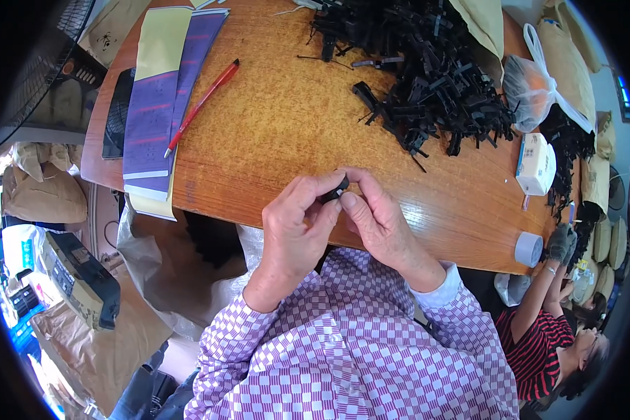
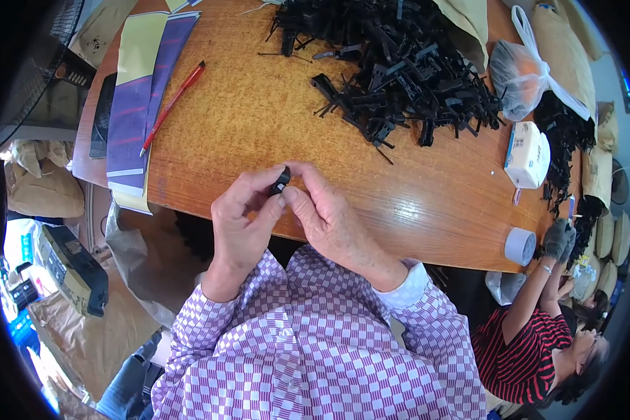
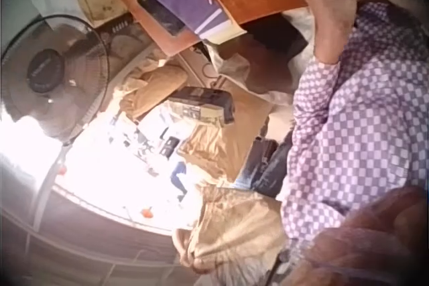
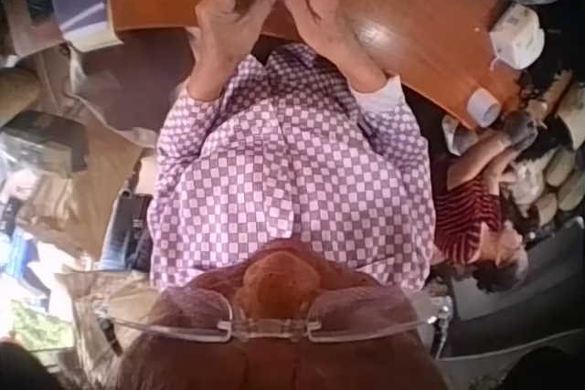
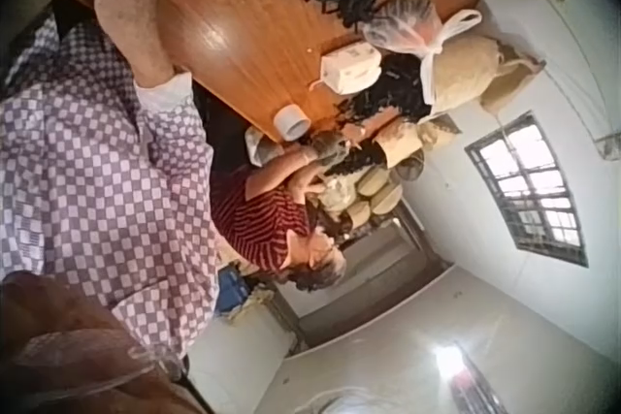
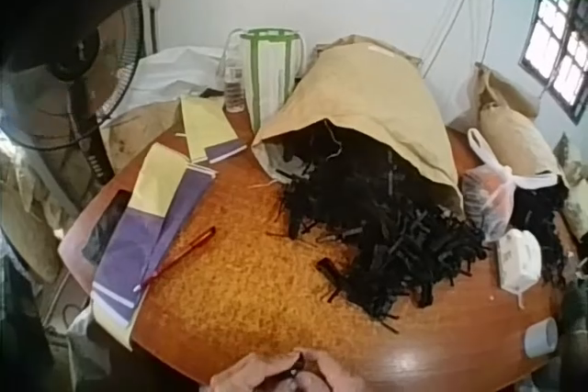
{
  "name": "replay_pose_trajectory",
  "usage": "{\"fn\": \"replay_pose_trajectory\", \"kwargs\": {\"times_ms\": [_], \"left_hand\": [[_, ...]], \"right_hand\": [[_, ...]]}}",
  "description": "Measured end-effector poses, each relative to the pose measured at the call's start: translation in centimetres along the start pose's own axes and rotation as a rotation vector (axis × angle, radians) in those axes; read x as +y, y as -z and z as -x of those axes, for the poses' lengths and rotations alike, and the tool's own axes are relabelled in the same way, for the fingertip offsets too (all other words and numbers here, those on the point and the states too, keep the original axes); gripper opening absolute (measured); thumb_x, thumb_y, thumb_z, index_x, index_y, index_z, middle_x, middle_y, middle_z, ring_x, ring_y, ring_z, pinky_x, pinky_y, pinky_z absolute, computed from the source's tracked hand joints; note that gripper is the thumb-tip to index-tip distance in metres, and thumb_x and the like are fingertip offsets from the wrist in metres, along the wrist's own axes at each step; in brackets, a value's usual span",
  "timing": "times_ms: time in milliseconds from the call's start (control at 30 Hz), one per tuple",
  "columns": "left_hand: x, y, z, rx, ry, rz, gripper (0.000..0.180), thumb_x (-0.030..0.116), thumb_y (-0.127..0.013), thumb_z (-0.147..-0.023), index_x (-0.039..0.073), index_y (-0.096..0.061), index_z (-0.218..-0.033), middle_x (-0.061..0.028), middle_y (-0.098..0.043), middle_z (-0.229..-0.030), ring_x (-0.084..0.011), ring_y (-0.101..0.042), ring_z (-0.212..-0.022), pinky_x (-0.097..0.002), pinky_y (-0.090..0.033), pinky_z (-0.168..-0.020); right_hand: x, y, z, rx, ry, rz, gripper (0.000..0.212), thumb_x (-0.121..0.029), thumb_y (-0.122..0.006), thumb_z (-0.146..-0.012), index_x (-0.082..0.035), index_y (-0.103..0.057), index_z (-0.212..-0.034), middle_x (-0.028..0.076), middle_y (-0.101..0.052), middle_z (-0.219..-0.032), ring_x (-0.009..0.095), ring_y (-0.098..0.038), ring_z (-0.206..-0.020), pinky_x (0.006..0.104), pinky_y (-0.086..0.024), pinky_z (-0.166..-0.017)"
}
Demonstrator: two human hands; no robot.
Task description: Assembling and inspecting small black plastic components on a factory workbench.
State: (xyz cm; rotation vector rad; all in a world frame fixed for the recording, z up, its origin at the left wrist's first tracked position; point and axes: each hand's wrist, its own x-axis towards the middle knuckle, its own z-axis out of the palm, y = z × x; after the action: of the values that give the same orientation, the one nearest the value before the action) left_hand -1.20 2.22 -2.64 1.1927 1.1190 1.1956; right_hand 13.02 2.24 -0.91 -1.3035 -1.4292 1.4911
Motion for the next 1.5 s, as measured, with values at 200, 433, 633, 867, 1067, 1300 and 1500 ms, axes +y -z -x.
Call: {"fn": "replay_pose_trajectory", "kwargs": {"times_ms": [200,433,633,867,1067,1300,1500], "left_hand": [[0.7,-0.8,-0.1,-0.019,-0.242,-0.576,0.038,-0.012,-0.062,-0.075,0.002,-0.06,-0.111,-0.0078,-0.06,-0.085,-0.0095,-0.059,-0.069,-0.0215,-0.047,-0.057],[0.8,-2.6,-0.9,0.012,-0.05,-0.172,0.037,-0.004,-0.052,-0.089,0.003,-0.043,-0.124,-0.0097,-0.062,-0.094,-0.0119,-0.062,-0.081,-0.0231,-0.049,-0.07],[2.7,-1.8,-1.4,-0.065,0.331,0.337,0.035,0.01,-0.052,-0.094,0.004,-0.042,-0.126,-0.0133,-0.062,-0.096,-0.0171,-0.066,-0.079,-0.0208,-0.051,-0.064],[2.2,-2.3,-0.9,-0.241,0.462,0.465,0.04,0.01,-0.055,-0.092,0.003,-0.043,-0.129,-0.013,-0.061,-0.104,-0.0176,-0.066,-0.074,-0.0199,-0.053,-0.059],[2.4,-2.0,-0.4,-0.294,0.404,0.285,0.039,0.006,-0.054,-0.091,0.002,-0.044,-0.128,-0.0122,-0.058,-0.109,-0.0151,-0.064,-0.074,-0.0193,-0.052,-0.06],[1.4,-1.3,0.4,-0.361,0.148,-0.049,0.048,-0.009,-0.052,-0.087,0.003,-0.038,-0.131,-0.0084,-0.057,-0.106,-0.0096,-0.061,-0.081,-0.0201,-0.051,-0.066],[1.0,0.3,0.6,-0.292,0.222,0.077,0.034,-0.01,-0.051,-0.087,0.003,-0.039,-0.117,-0.0066,-0.055,-0.091,-0.0099,-0.061,-0.079,-0.0235,-0.053,-0.067]], "right_hand": [[1.0,0.1,0.1,0.091,-0.022,-0.115,0.026,-0.016,-0.048,-0.097,-0.003,-0.048,-0.119,0.002,-0.052,-0.075,0.009,-0.049,-0.065,0.0237,-0.042,-0.059],[1.3,3.1,0.5,0.128,0.163,0.045,0.024,-0.017,-0.049,-0.097,-0.003,-0.051,-0.117,-0.004,-0.049,-0.076,0.002,-0.043,-0.063,0.0155,-0.035,-0.055],[1.4,5.0,1.7,0.018,0.051,-0.371,0.016,-0.014,-0.053,-0.095,-0.003,-0.054,-0.106,0.001,-0.057,-0.079,0.003,-0.049,-0.061,0.0164,-0.039,-0.049],[1.9,5.7,0.8,-0.05,0.01,-0.606,0.017,-0.015,-0.057,-0.093,-0.003,-0.055,-0.105,-0.001,-0.057,-0.08,0.002,-0.048,-0.061,0.015,-0.038,-0.05],[2.3,5.6,0.8,-0.146,-0.025,-0.507,0.014,-0.016,-0.06,-0.092,-0.004,-0.056,-0.098,-0.006,-0.051,-0.082,0.001,-0.044,-0.071,0.0157,-0.036,-0.062],[1.7,3.2,1.1,-0.057,0.061,-0.284,0.014,-0.015,-0.058,-0.093,-0.002,-0.055,-0.089,-0.007,-0.046,-0.075,0.002,-0.04,-0.068,0.0197,-0.036,-0.056],[0.3,1.8,1.6,-0.106,-0.011,-0.116,0.019,-0.018,-0.05,-0.097,0.0,-0.054,-0.097,0.0,-0.055,-0.079,0.005,-0.051,-0.072,0.0195,-0.043,-0.063]]}}
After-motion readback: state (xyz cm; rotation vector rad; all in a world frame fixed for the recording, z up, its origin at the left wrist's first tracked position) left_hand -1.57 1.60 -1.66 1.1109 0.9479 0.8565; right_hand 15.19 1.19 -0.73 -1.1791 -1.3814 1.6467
